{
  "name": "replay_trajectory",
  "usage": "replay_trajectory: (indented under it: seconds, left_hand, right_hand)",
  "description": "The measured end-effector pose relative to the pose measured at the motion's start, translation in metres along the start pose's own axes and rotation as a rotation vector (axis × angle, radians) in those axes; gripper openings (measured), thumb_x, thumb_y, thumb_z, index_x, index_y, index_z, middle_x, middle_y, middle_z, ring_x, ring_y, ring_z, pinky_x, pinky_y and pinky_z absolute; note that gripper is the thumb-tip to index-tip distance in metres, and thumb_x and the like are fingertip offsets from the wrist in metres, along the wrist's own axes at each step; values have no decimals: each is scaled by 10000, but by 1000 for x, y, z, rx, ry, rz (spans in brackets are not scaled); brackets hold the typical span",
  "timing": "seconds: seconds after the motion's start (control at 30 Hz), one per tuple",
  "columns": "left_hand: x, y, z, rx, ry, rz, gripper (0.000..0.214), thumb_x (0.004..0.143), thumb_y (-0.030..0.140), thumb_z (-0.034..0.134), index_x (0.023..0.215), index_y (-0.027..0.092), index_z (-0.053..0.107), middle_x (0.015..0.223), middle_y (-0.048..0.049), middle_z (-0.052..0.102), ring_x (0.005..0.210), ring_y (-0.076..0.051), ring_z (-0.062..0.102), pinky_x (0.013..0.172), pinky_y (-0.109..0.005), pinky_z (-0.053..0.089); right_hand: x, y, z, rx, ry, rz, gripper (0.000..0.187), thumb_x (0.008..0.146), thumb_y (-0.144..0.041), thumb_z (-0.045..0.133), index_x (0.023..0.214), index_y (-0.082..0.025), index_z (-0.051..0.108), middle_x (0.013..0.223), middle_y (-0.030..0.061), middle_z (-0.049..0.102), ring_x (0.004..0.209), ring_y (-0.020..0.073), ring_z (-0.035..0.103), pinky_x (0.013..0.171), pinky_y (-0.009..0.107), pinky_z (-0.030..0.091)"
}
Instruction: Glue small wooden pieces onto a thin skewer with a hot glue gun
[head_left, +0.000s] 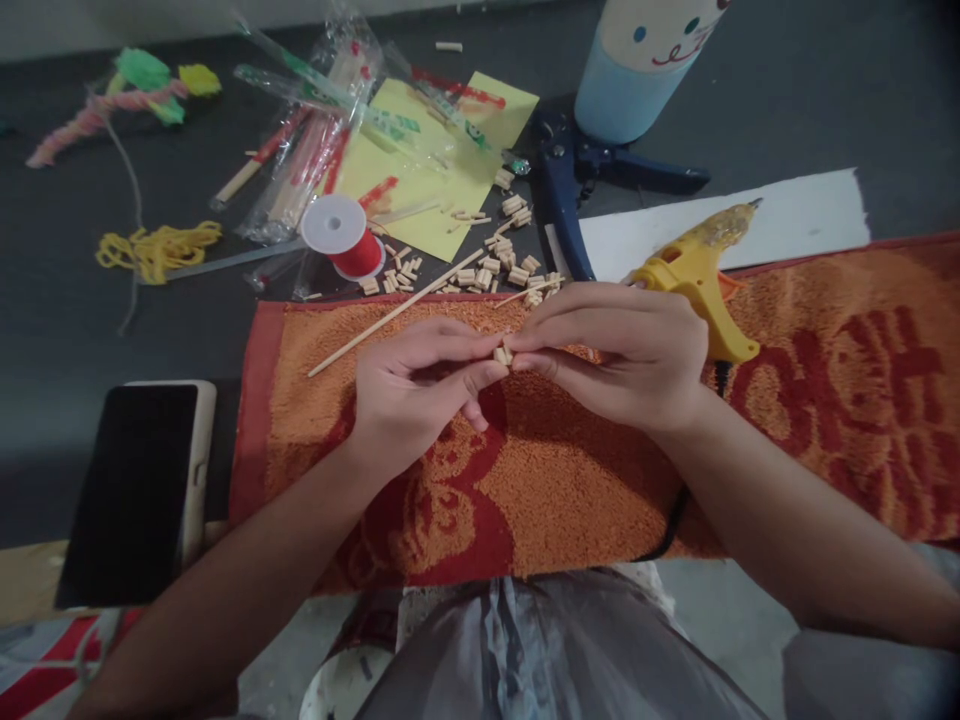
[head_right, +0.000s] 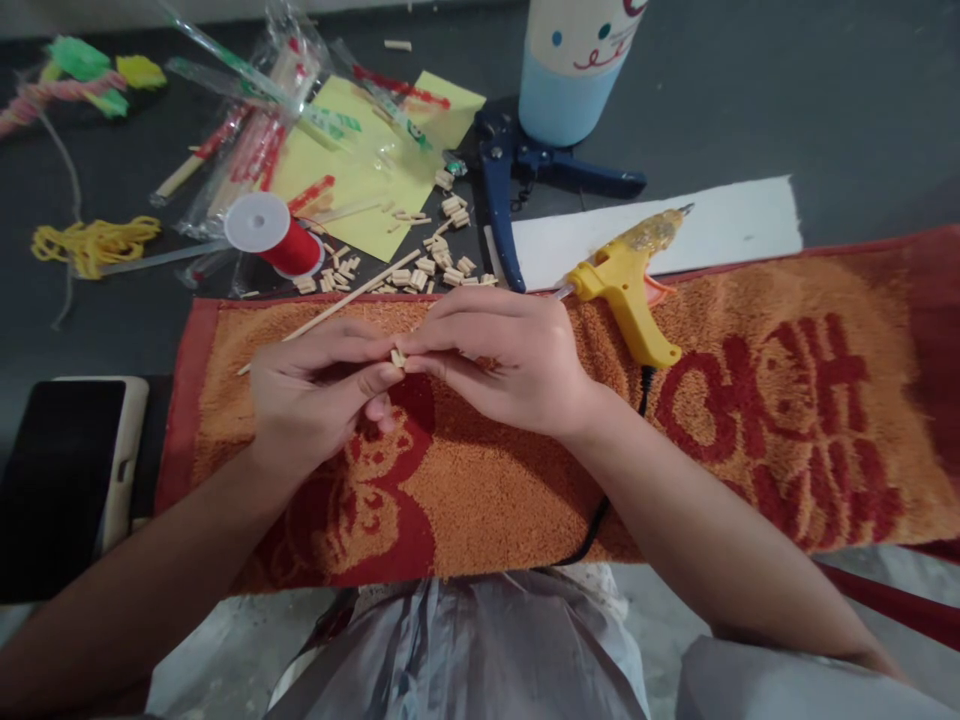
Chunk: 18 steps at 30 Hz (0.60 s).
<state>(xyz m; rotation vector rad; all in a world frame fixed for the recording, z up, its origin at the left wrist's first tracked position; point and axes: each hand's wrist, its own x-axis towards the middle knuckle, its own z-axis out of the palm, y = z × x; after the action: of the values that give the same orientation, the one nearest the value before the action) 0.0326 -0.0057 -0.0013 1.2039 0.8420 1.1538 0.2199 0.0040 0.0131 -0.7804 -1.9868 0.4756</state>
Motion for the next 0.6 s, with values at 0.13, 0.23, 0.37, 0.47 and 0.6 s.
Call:
replay_trajectory:
  seconds: [0.13, 0.23, 0.37, 0.47, 0.6]
  left_hand:
    - [2, -2, 1, -51, -1, -58, 108, 724, 181, 776, 814, 238, 770, 763, 31, 703, 378, -40, 573, 344, -172, 535]
    - [4, -4, 2, -48, 15, -99, 70, 738, 265, 772, 791, 221, 761, 639, 43, 681, 349, -44, 541, 332, -172, 516]
    - [4, -4, 2, 6, 24, -100, 172, 722, 369, 778, 775, 208, 752, 577, 43, 653, 331, -43, 508, 318, -174, 487]
    - [3, -4, 1, 20, 33, -86, 202, 714, 396, 781, 782, 208, 751, 592, 38, 658, 330, -40, 505, 319, -174, 481]
    - [2, -4, 0, 60, 38, -45, 169, 729, 367, 776, 809, 219, 762, 704, 14, 706, 349, -36, 522, 332, -176, 492]
  right_hand:
    - [0, 3, -2, -38, 8, -1, 45, 832, -171, 686, 838, -174, 730, 798, 44, 734, 734, 126, 700, 659, 225, 583]
    - [0, 6, -3, -45, 16, -18, 59, 820, -173, 702, 853, -136, 733, 806, 73, 733, 747, 132, 701, 668, 221, 576]
    - [0, 3, -2, -81, 17, -32, 47, 840, -218, 686, 854, -193, 724, 818, 40, 728, 755, 135, 703, 674, 232, 582]
    - [0, 0, 0, -102, 26, -29, 48, 843, -239, 682, 865, -212, 717, 823, 36, 728, 773, 147, 705, 676, 243, 590]
    - [-1, -1, 4, -103, 51, -7, 49, 843, -193, 663, 860, -202, 708, 813, 41, 730, 762, 150, 701, 662, 251, 592]
